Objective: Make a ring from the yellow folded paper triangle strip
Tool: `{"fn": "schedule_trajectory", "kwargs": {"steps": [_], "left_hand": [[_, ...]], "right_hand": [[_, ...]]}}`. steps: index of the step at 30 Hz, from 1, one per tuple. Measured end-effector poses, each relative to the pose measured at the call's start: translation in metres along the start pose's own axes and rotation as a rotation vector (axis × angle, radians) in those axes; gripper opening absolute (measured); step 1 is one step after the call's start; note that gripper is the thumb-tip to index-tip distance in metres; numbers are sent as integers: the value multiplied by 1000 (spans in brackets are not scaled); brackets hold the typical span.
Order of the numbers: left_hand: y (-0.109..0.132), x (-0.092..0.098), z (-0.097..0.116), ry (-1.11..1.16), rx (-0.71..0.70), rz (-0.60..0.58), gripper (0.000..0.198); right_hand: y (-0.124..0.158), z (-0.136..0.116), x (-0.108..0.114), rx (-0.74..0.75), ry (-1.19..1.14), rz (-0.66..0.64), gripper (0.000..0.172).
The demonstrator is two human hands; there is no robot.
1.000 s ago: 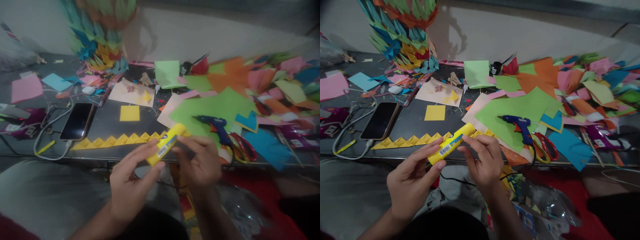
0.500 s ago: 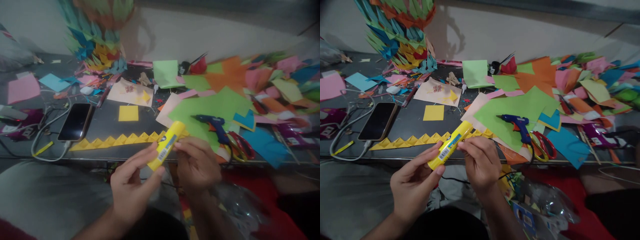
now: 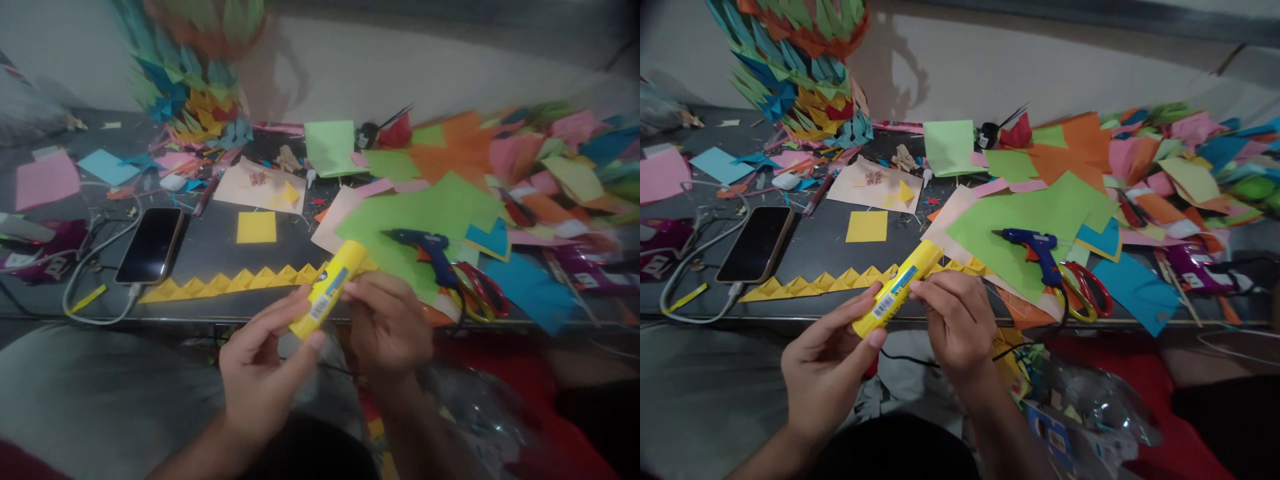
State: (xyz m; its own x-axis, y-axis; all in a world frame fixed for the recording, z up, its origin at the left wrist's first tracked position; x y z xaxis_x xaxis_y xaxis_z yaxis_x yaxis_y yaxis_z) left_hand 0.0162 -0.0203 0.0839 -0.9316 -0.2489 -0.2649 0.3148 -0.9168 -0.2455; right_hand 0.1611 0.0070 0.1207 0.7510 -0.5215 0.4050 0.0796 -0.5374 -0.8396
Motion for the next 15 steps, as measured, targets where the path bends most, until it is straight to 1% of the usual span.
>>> {"fn": "schedule_trajectory", "kwargs": {"steps": [2,4,9,12,15], "left_hand": [[0,0,-1,-17,-3,-6,43],[0,0,-3,-21,-1,-4,42],[0,-2,-8,17,31,7,40],[0,-1,-7,46,42,13,40],[0,0,-6,27,50,3,41]], "right_hand": [[0,0,-2,33,2,4,28],[2,2,-2,49,-1,38,26],[11,5,-6,47,13,84,24],[13,6,-3,40,-3,110,23],[7,6,0,80,-22,87,23]]}}
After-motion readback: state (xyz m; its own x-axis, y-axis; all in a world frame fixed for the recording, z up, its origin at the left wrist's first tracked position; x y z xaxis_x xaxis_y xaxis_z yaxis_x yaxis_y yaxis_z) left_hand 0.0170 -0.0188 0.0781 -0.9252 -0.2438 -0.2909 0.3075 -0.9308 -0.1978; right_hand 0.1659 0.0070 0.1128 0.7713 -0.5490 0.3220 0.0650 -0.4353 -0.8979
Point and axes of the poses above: each hand's wrist, its own y-axis away from the middle knuckle, its own x-axis out of the back of the hand, z = x × y, the point moved 7 cm from there along -y, towards the middle knuckle, and after that the axes turned 4 degrees about y, right-handed, at the moved point
